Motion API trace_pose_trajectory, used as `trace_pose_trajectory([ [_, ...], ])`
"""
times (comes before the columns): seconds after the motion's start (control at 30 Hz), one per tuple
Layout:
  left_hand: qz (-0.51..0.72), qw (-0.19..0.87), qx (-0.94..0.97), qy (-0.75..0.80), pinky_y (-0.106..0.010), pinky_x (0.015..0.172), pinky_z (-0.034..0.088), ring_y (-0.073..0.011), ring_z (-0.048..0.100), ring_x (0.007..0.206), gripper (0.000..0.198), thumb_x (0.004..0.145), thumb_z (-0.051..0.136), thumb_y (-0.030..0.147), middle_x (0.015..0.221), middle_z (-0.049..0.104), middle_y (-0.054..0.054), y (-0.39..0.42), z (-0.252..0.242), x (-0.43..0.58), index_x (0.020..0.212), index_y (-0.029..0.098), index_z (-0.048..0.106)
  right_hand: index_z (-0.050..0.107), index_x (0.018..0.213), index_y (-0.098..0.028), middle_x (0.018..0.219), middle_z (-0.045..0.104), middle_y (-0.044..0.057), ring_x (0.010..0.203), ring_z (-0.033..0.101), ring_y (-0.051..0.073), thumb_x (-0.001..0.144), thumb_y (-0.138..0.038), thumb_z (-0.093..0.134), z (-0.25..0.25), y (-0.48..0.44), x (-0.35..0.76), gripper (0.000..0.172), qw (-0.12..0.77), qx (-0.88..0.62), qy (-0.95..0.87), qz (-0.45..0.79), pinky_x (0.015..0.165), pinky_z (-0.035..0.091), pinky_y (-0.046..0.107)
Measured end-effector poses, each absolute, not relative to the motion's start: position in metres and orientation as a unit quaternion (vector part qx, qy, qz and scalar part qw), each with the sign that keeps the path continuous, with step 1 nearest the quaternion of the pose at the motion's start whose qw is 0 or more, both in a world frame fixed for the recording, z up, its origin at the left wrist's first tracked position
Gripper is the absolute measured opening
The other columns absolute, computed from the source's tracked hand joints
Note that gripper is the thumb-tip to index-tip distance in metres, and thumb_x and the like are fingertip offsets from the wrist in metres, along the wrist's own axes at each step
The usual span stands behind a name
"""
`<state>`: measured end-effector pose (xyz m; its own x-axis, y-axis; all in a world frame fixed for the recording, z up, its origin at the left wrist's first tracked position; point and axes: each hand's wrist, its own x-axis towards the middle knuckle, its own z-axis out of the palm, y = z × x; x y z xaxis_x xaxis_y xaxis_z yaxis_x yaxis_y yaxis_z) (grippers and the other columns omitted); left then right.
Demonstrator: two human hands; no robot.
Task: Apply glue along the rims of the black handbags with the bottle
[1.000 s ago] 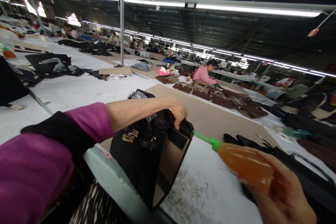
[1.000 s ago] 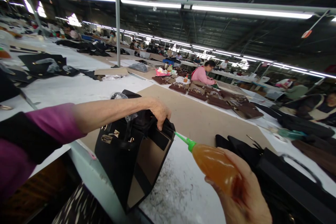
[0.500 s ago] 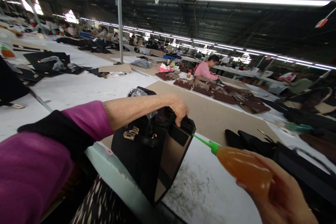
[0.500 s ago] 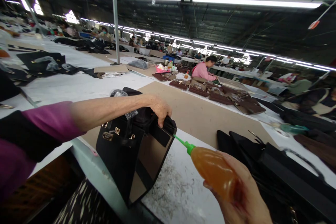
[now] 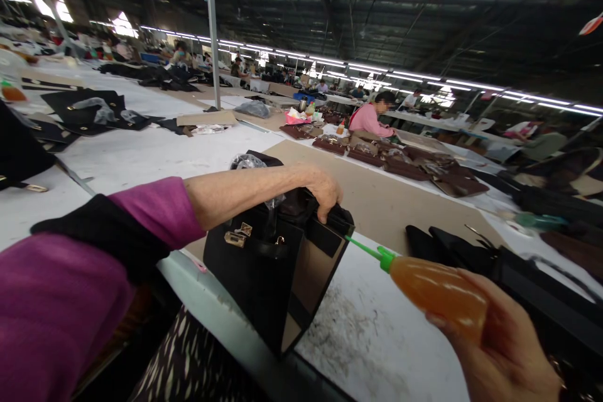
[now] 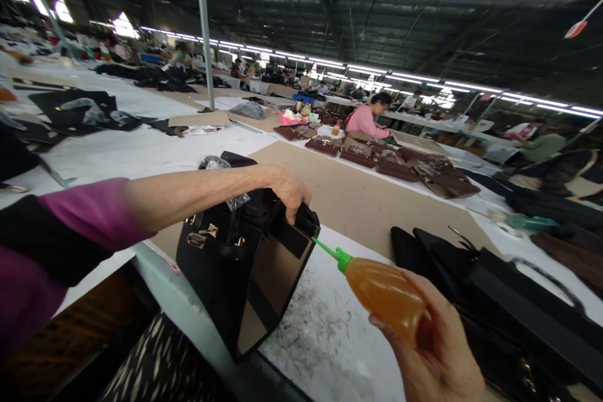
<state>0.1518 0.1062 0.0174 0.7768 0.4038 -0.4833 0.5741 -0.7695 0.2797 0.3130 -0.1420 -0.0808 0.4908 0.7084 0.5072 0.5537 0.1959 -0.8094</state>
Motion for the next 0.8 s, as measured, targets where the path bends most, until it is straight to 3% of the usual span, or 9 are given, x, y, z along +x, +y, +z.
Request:
trace_pose_trajectory([
  [0.17, -0.238, 0.162, 0.930, 0.230, -0.033, 0.068, 0.047, -0.0212, 0.056, 0.068, 0.030, 0.063, 0.073, 0.025, 0.066, 0.062, -0.002, 0.106, 0.018, 0.151, 0.090, 0.012, 0.073, 0.060, 0.119, -0.028, 0.107, 0.067, 0.002, 0.085, 0.067, 0.022, 0.071, -0.047, 0.078, -0.085, -0.144, 0.320, 0.055, 0.548, -0.668, -0.501, 0.055, 0.077, 0.056, 0.023],
  [0.47, -0.211, 0.189, 0.921, 0.269, -0.033, 0.074, 0.045, -0.0226, 0.056, 0.073, 0.023, 0.054, 0.076, 0.018, 0.063, 0.062, -0.002, 0.102, 0.019, 0.151, 0.076, 0.015, 0.074, 0.065, 0.111, -0.027, 0.100, 0.069, 0.001, 0.076, 0.068, 0.019, 0.069, -0.047, 0.078, -0.093, -0.149, 0.316, 0.049, 0.536, -0.667, -0.516, 0.042, 0.069, 0.055, 0.017],
  [0.8, -0.173, 0.147, 0.934, 0.277, -0.032, 0.075, 0.044, -0.0217, 0.057, 0.077, 0.029, 0.052, 0.078, 0.016, 0.068, 0.066, -0.002, 0.101, 0.016, 0.151, 0.081, 0.019, 0.075, 0.064, 0.108, -0.025, 0.097, 0.070, 0.004, 0.072, 0.068, 0.021, 0.072, -0.048, 0.074, -0.111, -0.161, 0.309, 0.044, 0.512, -0.670, -0.532, 0.081, 0.066, 0.057, 0.021],
])
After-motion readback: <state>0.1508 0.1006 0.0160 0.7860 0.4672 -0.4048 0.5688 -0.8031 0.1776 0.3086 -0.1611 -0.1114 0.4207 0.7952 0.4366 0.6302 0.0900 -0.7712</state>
